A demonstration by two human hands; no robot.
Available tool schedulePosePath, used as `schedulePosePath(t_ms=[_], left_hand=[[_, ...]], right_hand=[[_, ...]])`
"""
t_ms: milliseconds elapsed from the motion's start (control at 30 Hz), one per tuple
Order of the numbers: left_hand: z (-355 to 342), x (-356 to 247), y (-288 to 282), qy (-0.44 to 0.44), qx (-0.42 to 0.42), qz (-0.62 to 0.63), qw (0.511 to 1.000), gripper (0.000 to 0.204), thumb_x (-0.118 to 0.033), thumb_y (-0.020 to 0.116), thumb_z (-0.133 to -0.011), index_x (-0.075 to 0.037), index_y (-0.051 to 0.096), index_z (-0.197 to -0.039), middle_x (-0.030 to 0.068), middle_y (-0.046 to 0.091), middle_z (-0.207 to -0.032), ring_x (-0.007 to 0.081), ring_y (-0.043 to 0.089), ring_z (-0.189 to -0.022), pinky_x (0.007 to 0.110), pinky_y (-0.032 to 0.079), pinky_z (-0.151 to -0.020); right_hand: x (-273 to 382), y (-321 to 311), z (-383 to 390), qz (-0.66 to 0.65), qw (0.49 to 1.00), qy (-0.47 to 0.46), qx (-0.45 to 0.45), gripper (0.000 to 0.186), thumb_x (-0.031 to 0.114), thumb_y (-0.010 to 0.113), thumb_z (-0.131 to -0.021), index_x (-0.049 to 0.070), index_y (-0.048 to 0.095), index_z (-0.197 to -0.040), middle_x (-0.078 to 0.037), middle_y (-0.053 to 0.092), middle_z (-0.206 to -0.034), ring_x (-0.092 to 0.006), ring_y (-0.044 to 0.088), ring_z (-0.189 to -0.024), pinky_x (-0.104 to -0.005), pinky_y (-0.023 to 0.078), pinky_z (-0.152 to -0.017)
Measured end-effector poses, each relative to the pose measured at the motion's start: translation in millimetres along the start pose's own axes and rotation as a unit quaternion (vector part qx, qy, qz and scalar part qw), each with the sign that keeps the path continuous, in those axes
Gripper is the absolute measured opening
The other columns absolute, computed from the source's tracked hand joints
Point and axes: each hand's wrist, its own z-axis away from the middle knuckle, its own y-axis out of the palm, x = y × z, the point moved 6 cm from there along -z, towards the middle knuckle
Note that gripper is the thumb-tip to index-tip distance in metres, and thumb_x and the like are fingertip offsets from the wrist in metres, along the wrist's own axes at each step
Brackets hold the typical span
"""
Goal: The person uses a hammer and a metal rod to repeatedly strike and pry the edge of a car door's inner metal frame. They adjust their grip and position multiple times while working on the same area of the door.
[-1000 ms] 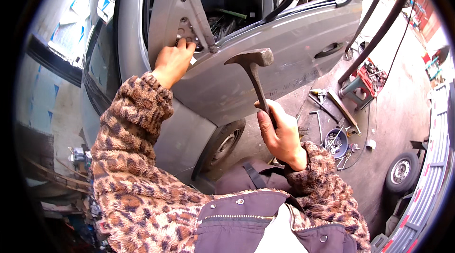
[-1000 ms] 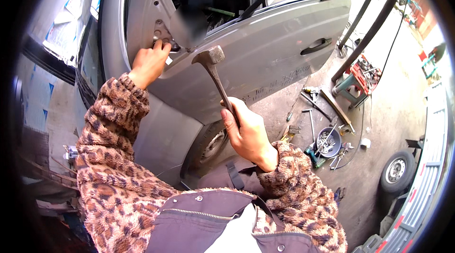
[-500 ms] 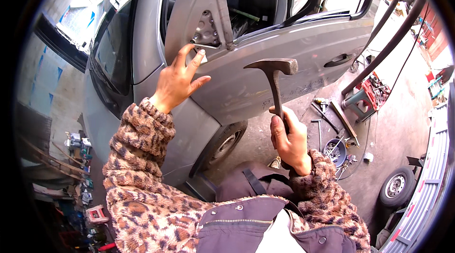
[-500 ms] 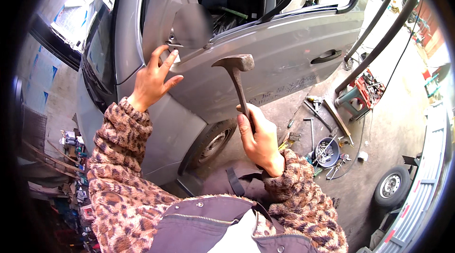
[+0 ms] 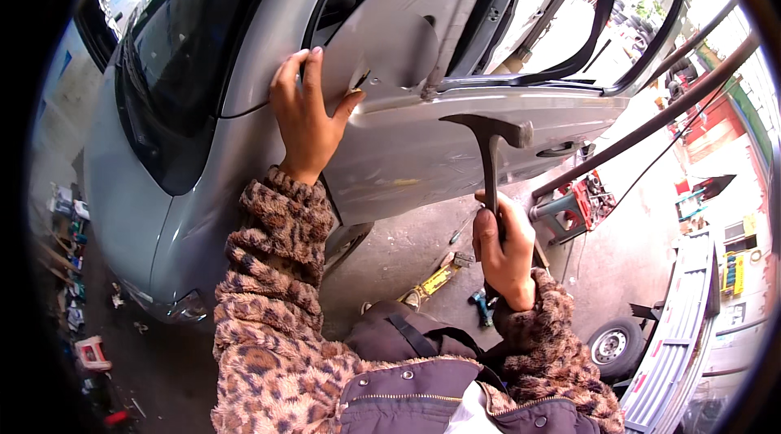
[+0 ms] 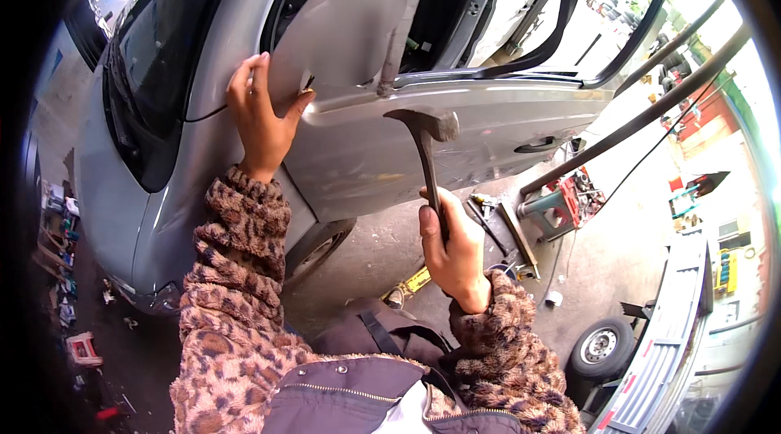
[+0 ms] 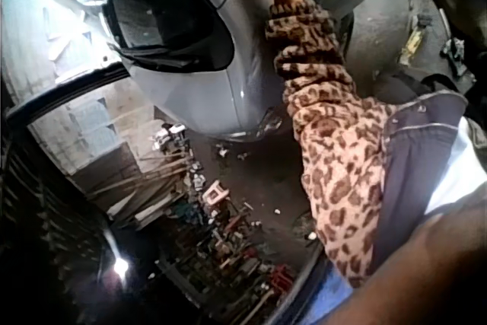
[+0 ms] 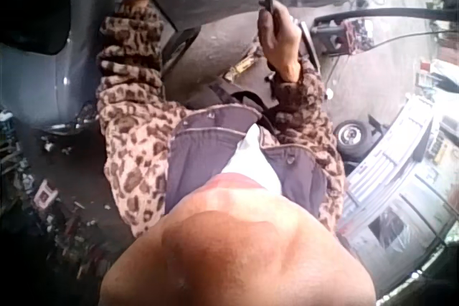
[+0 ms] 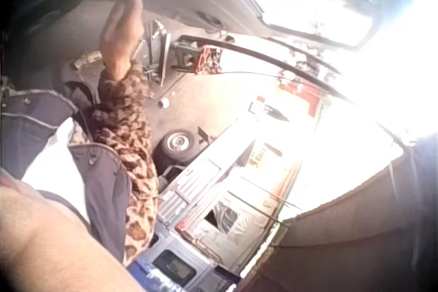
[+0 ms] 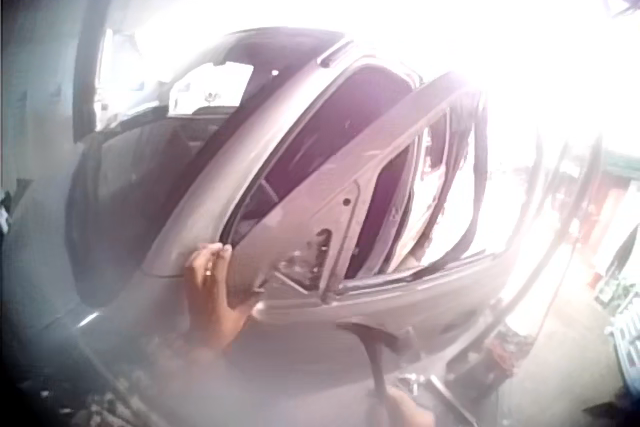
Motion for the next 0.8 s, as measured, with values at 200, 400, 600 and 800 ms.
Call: schedulePosePath(t_ms=[200,400,600,800], left_hand=[[20,12,28,-0.025,0.018,0.103,0.994,0.097,-0.02,0.084,-0.08,-0.007,0.025,-0.157,0.0189,0.055,-0.115,0.0346,0.063,-0.096,0.039,0.056,-0.075],[30,23,26,-0.063,0.027,0.069,0.995,0.1,-0.028,0.084,-0.078,-0.01,0.027,-0.158,0.0067,0.057,-0.097,0.0183,0.06,-0.072,0.03,0.052,-0.056],[36,13,41,-0.049,0.031,0.075,0.996,0.085,-0.024,0.077,-0.083,-0.01,0.034,-0.156,0.0015,0.052,-0.088,0.0127,0.056,-0.065,0.025,0.048,-0.051],[24,7,35,-0.056,-0.003,0.04,0.998,0.072,-0.018,0.065,-0.092,-0.01,0.034,-0.156,-0.001,0.04,-0.079,0.0075,0.046,-0.058,0.02,0.044,-0.047]], right_hand=[[29,15,-64,0.109,0.992,-0.05,0.028,0.027,0.01,0.06,-0.1,-0.001,0.059,-0.124,-0.01,0.059,-0.072,-0.0135,0.054,-0.061,-0.0282,0.046,-0.058],[49,34,-95,0.25,0.965,-0.024,0.076,0.024,0.007,0.058,-0.1,-0.001,0.06,-0.123,-0.008,0.061,-0.072,-0.013,0.056,-0.062,-0.0276,0.046,-0.058],[26,32,-98,0.352,0.933,0.006,0.08,0.023,0.008,0.057,-0.101,0.001,0.061,-0.122,-0.013,0.067,-0.079,-0.0184,0.064,-0.066,-0.0313,0.051,-0.06],[69,31,-93,0.414,0.906,-0.043,0.077,0.024,0.008,0.055,-0.101,-0.001,0.06,-0.123,-0.01,0.06,-0.072,-0.0149,0.057,-0.058,-0.0296,0.045,-0.052]])
